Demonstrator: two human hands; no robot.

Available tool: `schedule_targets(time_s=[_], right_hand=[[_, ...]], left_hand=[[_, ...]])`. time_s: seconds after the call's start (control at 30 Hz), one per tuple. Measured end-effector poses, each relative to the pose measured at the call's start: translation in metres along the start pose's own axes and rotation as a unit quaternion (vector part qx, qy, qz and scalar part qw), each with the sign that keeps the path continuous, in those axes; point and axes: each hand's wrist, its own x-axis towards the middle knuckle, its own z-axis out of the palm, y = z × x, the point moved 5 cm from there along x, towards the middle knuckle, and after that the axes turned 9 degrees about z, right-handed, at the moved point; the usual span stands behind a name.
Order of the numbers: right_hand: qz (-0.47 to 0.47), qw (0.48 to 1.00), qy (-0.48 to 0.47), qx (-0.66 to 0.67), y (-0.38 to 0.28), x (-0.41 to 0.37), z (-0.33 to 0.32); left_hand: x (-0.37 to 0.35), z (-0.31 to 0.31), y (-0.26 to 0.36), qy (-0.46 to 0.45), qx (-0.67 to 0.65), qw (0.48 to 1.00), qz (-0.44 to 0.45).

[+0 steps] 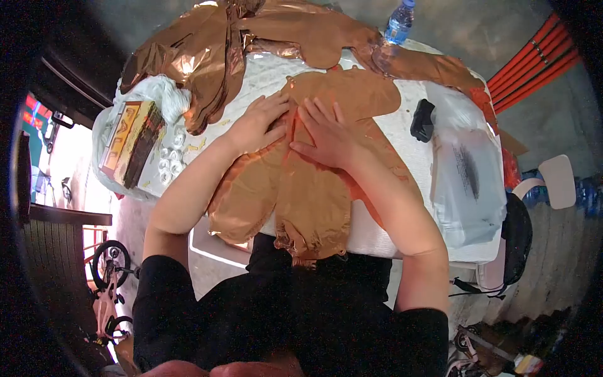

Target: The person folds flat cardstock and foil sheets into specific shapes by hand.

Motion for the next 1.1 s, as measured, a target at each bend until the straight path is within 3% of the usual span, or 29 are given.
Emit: schedule_targets(time_s=[0.57,0.73,0.9,0.97,1.1], right_hand=[[-0.018,0.999,-0.026,0.002,0.007,0.012,0.005],[-0.021,0.999,-0.029,-0.008,0.006,0.011,0.006],[-0.033,0.999,-0.017,-0.007,0.008,0.013,0.006],[-0.024,1.000,-0.018,-0.003,0.006,0.011,0.002],[-0.020,1.000,-0.019,-0.009,0.006,0.011,0.004]], left_hand=[[-0.001,0.003,-0.009,0.017,-0.006,1.000,-0.009],[-0.005,-0.001,-0.006,0.038,0.136,0.990,-0.016],[-0.032,-0.021,0.037,-0.047,0.124,0.991,-0.013],[-0.054,-0.018,0.053,-0.087,0.019,0.995,-0.036],[-0.078,-0.014,0.060,-0.063,0.055,0.996,0.000]])
